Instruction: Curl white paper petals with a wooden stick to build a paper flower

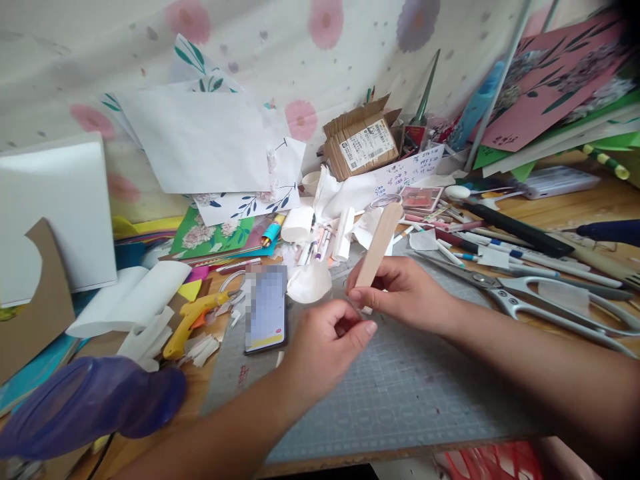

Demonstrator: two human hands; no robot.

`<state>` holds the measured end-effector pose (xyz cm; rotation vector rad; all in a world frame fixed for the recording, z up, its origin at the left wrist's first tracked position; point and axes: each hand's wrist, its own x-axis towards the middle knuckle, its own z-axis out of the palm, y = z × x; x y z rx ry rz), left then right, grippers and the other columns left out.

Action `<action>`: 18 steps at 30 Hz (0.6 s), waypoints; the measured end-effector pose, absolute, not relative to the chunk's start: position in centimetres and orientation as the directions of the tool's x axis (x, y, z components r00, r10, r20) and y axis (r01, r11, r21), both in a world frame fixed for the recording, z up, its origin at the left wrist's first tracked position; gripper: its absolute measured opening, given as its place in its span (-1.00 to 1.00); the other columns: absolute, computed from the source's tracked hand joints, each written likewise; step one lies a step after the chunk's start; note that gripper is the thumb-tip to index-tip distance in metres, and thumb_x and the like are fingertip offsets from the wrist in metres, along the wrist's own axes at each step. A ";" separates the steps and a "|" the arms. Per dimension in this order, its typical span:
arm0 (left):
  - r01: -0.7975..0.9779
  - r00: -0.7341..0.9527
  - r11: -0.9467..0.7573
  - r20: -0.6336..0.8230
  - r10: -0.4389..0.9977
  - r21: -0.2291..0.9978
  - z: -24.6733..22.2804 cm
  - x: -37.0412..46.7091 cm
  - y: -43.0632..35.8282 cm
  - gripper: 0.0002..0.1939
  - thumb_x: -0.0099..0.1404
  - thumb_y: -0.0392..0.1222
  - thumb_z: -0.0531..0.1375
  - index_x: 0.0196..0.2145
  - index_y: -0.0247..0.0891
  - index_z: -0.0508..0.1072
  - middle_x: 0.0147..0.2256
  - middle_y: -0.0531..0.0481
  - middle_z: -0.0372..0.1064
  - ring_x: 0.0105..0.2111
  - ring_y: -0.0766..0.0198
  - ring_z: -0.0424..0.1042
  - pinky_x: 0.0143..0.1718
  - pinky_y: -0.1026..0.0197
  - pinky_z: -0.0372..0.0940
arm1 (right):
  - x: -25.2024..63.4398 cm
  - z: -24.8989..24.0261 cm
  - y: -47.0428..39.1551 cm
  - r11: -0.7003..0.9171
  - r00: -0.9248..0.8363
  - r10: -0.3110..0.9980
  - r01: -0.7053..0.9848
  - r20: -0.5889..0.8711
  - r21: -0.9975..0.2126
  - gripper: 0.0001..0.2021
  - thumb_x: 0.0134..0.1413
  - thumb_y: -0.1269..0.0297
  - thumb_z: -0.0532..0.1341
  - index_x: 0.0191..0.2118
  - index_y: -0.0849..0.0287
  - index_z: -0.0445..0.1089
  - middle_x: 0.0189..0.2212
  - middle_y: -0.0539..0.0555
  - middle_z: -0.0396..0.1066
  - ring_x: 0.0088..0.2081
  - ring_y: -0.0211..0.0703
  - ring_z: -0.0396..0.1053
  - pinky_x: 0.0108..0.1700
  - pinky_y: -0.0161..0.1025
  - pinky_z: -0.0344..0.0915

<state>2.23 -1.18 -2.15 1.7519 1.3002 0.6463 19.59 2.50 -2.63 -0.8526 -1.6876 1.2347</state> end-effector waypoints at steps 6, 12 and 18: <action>0.433 0.250 -0.097 -0.016 0.968 0.896 -3.2 1.8 -0.2 -0.76 0.15 -0.05 0.22 -0.55 -0.21 0.32 -0.63 0.10 0.28 -0.61 0.34 0.25 -0.56 0.28 0.17 | 19.8 -2.3 2.6 0.269 -0.368 0.896 0.001 0.250 -0.963 -0.88 0.04 0.29 0.26 -0.43 0.22 0.39 -0.53 0.00 0.39 -0.47 -0.25 0.32 -0.40 -0.28 0.29; 0.364 0.269 -0.028 -0.076 0.960 0.931 -3.2 1.2 -0.8 -0.78 0.20 -0.05 0.21 -0.45 -0.25 0.45 -0.53 0.00 0.47 -0.54 0.27 0.43 -0.48 0.23 0.37 | 19.6 -2.0 2.3 0.212 -0.499 0.839 -0.067 0.217 -0.975 -0.91 0.07 0.36 0.24 -0.43 0.21 0.37 -0.52 -0.03 0.38 -0.46 -0.27 0.35 -0.39 -0.30 0.31; 0.340 0.201 0.046 -0.121 0.972 0.939 -2.4 1.7 -1.0 -0.83 0.15 -0.12 0.22 -0.51 -0.25 0.48 -0.57 0.01 0.50 -0.57 0.28 0.47 -0.49 0.25 0.43 | 19.5 -1.9 2.2 0.191 -0.573 0.789 -0.116 0.222 -0.975 -0.88 0.14 0.37 0.20 -0.42 0.18 0.32 -0.55 -0.06 0.37 -0.49 -0.27 0.38 -0.42 -0.30 0.33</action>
